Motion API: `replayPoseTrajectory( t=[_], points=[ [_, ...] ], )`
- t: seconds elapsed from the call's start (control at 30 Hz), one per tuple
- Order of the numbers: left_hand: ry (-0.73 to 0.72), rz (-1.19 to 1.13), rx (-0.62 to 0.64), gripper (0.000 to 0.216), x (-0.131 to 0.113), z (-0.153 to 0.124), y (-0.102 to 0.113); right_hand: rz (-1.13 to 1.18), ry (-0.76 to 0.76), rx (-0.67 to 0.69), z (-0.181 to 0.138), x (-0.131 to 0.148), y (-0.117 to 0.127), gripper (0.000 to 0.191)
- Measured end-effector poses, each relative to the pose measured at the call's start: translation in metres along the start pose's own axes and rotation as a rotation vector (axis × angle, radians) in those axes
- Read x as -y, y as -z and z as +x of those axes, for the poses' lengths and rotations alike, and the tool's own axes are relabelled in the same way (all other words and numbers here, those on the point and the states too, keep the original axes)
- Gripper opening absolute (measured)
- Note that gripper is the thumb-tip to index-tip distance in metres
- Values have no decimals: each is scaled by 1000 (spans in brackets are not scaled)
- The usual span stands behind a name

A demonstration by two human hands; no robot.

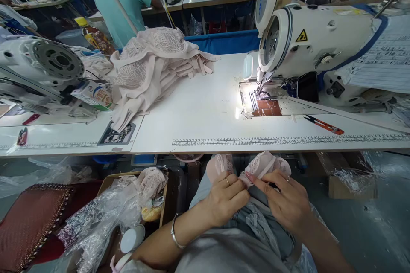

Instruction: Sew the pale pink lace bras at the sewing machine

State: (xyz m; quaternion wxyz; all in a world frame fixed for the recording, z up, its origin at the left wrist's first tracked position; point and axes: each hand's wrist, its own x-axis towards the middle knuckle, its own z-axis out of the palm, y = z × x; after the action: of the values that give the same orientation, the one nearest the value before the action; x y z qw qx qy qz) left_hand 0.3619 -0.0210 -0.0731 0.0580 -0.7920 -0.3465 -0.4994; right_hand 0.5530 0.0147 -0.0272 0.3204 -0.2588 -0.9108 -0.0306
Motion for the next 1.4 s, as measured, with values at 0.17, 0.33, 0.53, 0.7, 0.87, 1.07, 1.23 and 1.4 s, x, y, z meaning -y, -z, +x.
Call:
replayPoseTrajectory(
  t=[0.17,0.33,0.53,0.7,0.87,1.07,1.23,1.4],
  points=[
    [-5,-4,-15,30,0,1,-1,-30,-21,-21,0,0,3,42],
    [4,-13,-8,29,0,0,0,-196,84,45,1,-1,5,36],
    [-2,-22,-3,31,0,2,1,-187,87,42,0,-1,2,36],
    [-1,-10,12,32,1,-1,1,-203,84,44,-1,-1,2,36],
    [-6,-9,8,33,1,-1,1,-212,89,53,0,-1,2,37],
    [-3,-3,-4,34,0,1,1,-197,93,29,0,-1,1,36],
    [0,-5,15,34,0,0,1,-98,48,6,-1,0,-3,42],
    [21,-28,29,32,-1,-2,-3,270,-205,-103,1,8,-3,47]
  ],
)
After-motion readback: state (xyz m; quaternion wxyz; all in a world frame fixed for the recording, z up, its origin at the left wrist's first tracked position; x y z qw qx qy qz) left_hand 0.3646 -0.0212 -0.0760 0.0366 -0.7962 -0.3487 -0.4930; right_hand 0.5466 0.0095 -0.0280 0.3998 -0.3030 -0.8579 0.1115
